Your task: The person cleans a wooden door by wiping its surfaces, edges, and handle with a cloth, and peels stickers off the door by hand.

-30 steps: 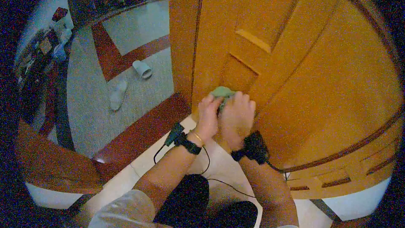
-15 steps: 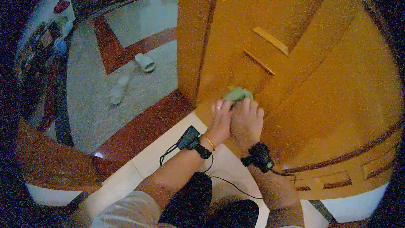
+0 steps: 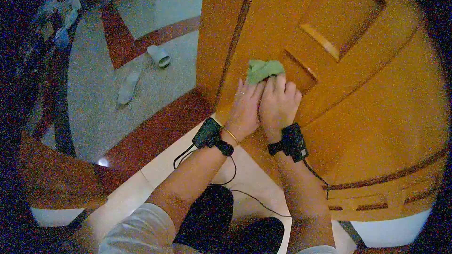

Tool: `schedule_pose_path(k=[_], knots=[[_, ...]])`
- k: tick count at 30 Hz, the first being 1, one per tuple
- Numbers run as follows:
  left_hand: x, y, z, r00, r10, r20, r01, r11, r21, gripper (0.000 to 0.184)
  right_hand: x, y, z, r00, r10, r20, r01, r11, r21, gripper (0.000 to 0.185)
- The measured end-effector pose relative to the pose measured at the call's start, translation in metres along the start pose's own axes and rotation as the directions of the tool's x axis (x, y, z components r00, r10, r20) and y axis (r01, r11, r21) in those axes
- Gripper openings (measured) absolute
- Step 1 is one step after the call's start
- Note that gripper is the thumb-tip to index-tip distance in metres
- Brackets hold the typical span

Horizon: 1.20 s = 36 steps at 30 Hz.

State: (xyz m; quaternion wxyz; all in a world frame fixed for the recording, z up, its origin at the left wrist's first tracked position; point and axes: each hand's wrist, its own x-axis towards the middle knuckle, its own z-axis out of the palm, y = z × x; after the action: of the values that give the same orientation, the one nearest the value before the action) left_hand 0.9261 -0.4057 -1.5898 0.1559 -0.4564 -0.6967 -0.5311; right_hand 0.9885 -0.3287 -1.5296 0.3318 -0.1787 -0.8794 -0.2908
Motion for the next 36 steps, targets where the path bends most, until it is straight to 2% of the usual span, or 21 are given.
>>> schedule_pose_path(k=[2,6,9,11,12,15,18,20,21,23,24,25,27,28,29,31,32,35,36], knots=[[-0.028,-0.023,0.012,0.994,-0.050,0.094,0.046,0.998,0.040,0.061,-0.026,-0.010,0.012,0.999,-0.028,-0.032,0.029,0.999,0.030,0.029],[-0.061,-0.042,0.029,0.990,-0.118,0.081,0.118,0.993,-0.003,0.063,-0.041,-0.011,0.027,0.997,-0.048,-0.066,0.056,0.989,0.138,0.033],[-0.071,-0.048,0.045,0.979,-0.202,0.031,0.204,0.974,-0.101,0.066,-0.054,-0.009,0.043,0.978,-0.207,-0.025,0.206,0.935,0.289,0.042],[-0.095,-0.044,0.051,0.970,-0.243,-0.006,0.239,0.956,-0.169,0.067,-0.083,-0.014,0.068,0.950,-0.312,0.030,0.294,0.920,0.258,0.046],[-0.113,-0.056,0.063,0.968,-0.250,0.016,0.250,0.960,-0.129,0.072,-0.103,-0.019,0.078,0.940,-0.335,0.066,0.307,0.914,0.265,0.046],[-0.157,-0.074,0.071,0.910,-0.365,0.198,0.375,0.927,-0.015,0.069,-0.165,-0.040,0.112,0.932,-0.300,0.205,0.235,0.927,0.291,0.042],[-0.195,-0.088,0.085,0.872,-0.361,0.329,0.378,0.926,0.014,0.065,-0.206,-0.050,0.113,0.919,-0.212,0.333,0.101,0.941,0.322,0.034],[-0.207,-0.087,0.086,0.757,-0.369,0.540,0.434,0.901,0.007,0.063,-0.222,-0.057,0.107,0.901,-0.140,0.410,-0.027,0.927,0.375,0.024],[-0.213,-0.083,0.087,0.681,-0.365,0.635,0.461,0.887,0.015,0.062,-0.234,-0.052,0.100,0.874,-0.076,0.481,-0.139,0.908,0.396,0.024],[-0.229,-0.060,0.086,0.790,-0.247,0.561,0.291,0.957,0.011,0.062,-0.260,-0.032,0.080,0.793,0.041,0.608,-0.357,0.839,0.409,0.026],[-0.232,-0.046,0.086,0.836,-0.209,0.507,0.227,0.974,0.028,0.063,-0.276,-0.020,0.074,0.898,0.149,0.414,-0.316,0.874,0.370,0.030],[-0.233,-0.036,0.090,0.879,-0.169,0.447,0.167,0.985,0.045,0.064,-0.285,-0.012,0.079,0.913,0.222,0.341,-0.350,0.855,0.381,0.030],[-0.226,-0.003,0.093,0.893,-0.100,0.438,0.085,0.995,0.054,0.068,-0.303,0.005,0.063,0.904,0.365,0.222,-0.427,0.809,0.405,0.032],[-0.221,0.008,0.098,0.893,-0.064,0.445,0.048,0.998,0.046,0.068,-0.303,0.012,0.063,0.875,0.368,0.314,-0.471,0.800,0.372,0.035],[-0.222,0.016,0.104,0.892,-0.022,0.451,0.007,0.999,0.034,0.069,-0.307,0.016,0.068,0.879,0.286,0.381,-0.427,0.827,0.365,0.037],[-0.239,0.007,0.132,0.891,-0.062,0.451,0.056,0.998,0.027,0.068,-0.312,0.027,0.083,0.869,0.119,0.481,-0.326,0.869,0.373,0.041],[-0.240,0.003,0.144,0.894,-0.076,0.441,0.071,0.997,0.028,0.067,-0.317,0.028,0.091,0.875,0.113,0.471,-0.323,0.860,0.395,0.040],[-0.232,0.007,0.148,0.923,-0.029,0.385,-0.040,0.985,0.171,0.067,-0.326,0.028,0.095,0.873,0.101,0.477,-0.336,0.833,0.439,0.040],[-0.232,0.010,0.153,0.911,-0.067,0.408,0.007,0.989,0.149,0.065,-0.328,0.032,0.091,0.856,0.111,0.505,-0.365,0.822,0.437,0.039]])
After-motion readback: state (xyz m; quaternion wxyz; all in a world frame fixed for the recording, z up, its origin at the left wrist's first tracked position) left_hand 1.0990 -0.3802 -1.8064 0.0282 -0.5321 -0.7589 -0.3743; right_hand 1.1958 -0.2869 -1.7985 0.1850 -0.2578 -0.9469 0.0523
